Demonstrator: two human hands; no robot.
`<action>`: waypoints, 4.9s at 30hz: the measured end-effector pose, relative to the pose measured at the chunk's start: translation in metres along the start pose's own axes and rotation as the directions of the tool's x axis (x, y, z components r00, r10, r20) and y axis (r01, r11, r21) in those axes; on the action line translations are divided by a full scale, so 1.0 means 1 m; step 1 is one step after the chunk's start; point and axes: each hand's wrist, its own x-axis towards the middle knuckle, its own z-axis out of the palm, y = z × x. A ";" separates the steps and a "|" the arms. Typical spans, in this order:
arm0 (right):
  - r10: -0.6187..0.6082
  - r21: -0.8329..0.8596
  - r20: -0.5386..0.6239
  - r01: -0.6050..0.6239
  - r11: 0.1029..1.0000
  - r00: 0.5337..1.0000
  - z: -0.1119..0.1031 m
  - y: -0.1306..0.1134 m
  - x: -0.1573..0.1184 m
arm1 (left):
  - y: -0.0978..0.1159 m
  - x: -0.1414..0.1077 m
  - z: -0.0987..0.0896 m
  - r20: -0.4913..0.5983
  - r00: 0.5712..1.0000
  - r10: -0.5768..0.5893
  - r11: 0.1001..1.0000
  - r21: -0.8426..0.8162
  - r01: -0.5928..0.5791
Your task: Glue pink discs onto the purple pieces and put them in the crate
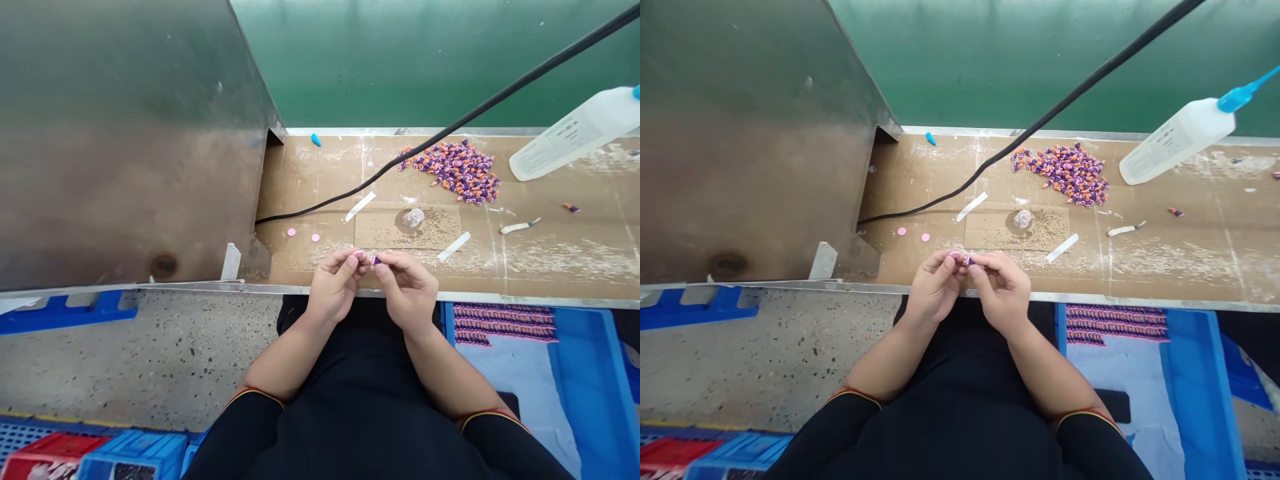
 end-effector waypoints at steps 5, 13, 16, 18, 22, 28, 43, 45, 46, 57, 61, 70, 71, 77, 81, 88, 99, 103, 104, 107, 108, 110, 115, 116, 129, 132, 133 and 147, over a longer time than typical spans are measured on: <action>-0.253 -0.226 -0.015 0.243 0.943 0.967 0.006 -0.001 -0.003 | 0.006 -0.002 0.006 0.013 0.991 -0.134 0.989 -0.067 0.134; -0.335 -0.263 -0.009 0.320 0.910 0.942 0.007 -0.001 -0.004 | 0.011 -0.007 0.011 0.001 0.987 -0.162 0.980 -0.115 0.161; -0.335 -0.255 -0.018 0.320 0.913 0.942 0.007 0.000 -0.004 | 0.010 -0.009 0.012 0.016 0.989 -0.145 0.985 -0.090 0.146; -0.329 -0.279 -0.015 0.312 0.908 0.944 0.007 0.000 -0.004 | 0.009 -0.010 0.012 0.019 0.991 -0.131 0.988 -0.078 0.132; -0.312 -0.278 -0.011 0.297 0.913 0.950 0.007 -0.001 -0.004 | 0.008 -0.011 0.012 0.016 0.993 -0.115 0.992 -0.053 0.116; -0.299 -0.301 -0.024 0.278 0.912 0.954 0.005 -0.002 -0.005 | 0.001 -0.012 0.012 -0.008 0.997 0.071 0.997 0.040 -0.071; -0.342 -0.366 0.023 0.327 0.871 0.939 0.000 -0.008 -0.005 | -0.008 -0.019 0.003 0.115 0.882 0.458 0.794 0.394 -0.463; -0.353 -0.366 0.009 0.332 0.869 0.936 -0.001 -0.007 -0.005 | -0.010 -0.019 0.004 0.087 0.898 0.431 0.820 0.379 -0.430; -0.359 -0.366 0.003 0.335 0.868 0.933 0.000 -0.006 -0.005 | -0.010 -0.020 0.004 0.074 0.907 0.416 0.834 0.366 -0.412; -0.206 -0.382 0.030 0.202 0.902 0.978 -0.040 -0.008 0.010 | -0.022 -0.010 0.000 0.163 0.941 0.297 0.907 0.260 -0.332; -0.087 -0.662 0.170 0.179 0.728 0.982 -0.110 -0.002 0.036 | -0.029 0.006 -0.009 0.140 0.952 0.273 0.915 0.268 -0.302; -0.062 -0.731 0.565 0.534 0.426 0.823 -0.167 0.020 0.049 | -0.026 0.020 -0.013 0.151 0.967 0.204 0.954 0.192 -0.232; -0.081 -0.743 0.521 0.498 0.448 0.850 -0.168 0.019 0.047 | -0.025 0.020 -0.012 0.159 0.963 0.218 0.951 0.189 -0.246; -0.010 -0.733 0.381 0.309 0.606 0.925 -0.160 0.018 0.035 | -0.026 0.023 -0.012 0.125 0.959 0.254 0.929 0.243 -0.278; 0.010 -0.722 0.278 0.202 0.662 0.961 -0.170 0.013 0.025 | -0.024 0.025 -0.010 0.106 0.963 0.246 0.920 0.286 -0.267; -0.021 -0.743 -0.462 -0.373 0.556 0.887 -0.284 0.006 -0.064 | -0.019 0.029 -0.004 0.085 0.965 0.250 0.895 0.359 -0.264; 0.643 -0.742 -0.507 -0.670 0.014 0.574 -0.358 0.081 -0.135 | -0.018 0.031 0.010 0.056 0.952 0.302 0.857 0.421 -0.297; 0.660 -0.779 -0.487 -0.626 -0.032 0.572 -0.367 0.092 -0.135 | -0.020 0.031 0.011 0.052 0.942 0.330 0.832 0.456 -0.317; 0.660 -0.783 -0.488 -0.621 -0.041 0.572 -0.369 0.094 -0.136 | -0.020 0.031 0.011 0.055 0.940 0.337 0.827 0.461 -0.323; 0.659 -0.784 -0.497 -0.618 -0.060 0.565 -0.373 0.096 -0.138 | -0.020 0.031 0.011 0.059 0.937 0.344 0.819 0.468 -0.331; 0.659 -0.781 -0.500 -0.621 -0.065 0.561 -0.374 0.097 -0.138 | -0.020 0.032 0.011 0.059 0.938 0.343 0.819 0.470 -0.329; 0.661 -0.775 -0.505 -0.628 -0.065 0.555 -0.375 0.097 -0.139 | -0.020 0.032 0.011 0.062 0.938 0.342 0.818 0.472 -0.329; 0.680 -0.748 -0.507 -0.663 -0.041 0.530 -0.368 0.097 -0.138 | -0.021 0.032 0.008 0.093 0.931 0.354 0.804 0.478 -0.353; 0.685 -0.738 -0.512 -0.673 -0.042 0.519 -0.366 0.096 -0.137 | -0.021 0.032 0.007 0.095 0.931 0.352 0.805 0.477 -0.353; 0.797 -0.698 -0.345 -0.703 0.137 0.497 -0.326 0.013 -0.085 | -0.013 0.024 0.001 0.172 0.935 0.309 0.843 0.406 -0.353; 0.765 -0.600 0.121 -0.567 0.564 0.632 -0.292 -0.029 -0.043 | -0.006 0.017 -0.012 0.296 0.880 0.372 0.772 0.427 -0.470; 0.698 -0.561 0.224 -0.496 0.663 0.680 -0.278 -0.039 -0.025 | -0.003 0.015 -0.017 0.330 0.857 0.396 0.733 0.448 -0.511; -0.063 -0.871 0.364 0.364 0.329 0.929 -0.117 0.073 0.200 | 0.041 -0.046 -0.115 0.044 0.381 0.924 0.201 0.790 -0.580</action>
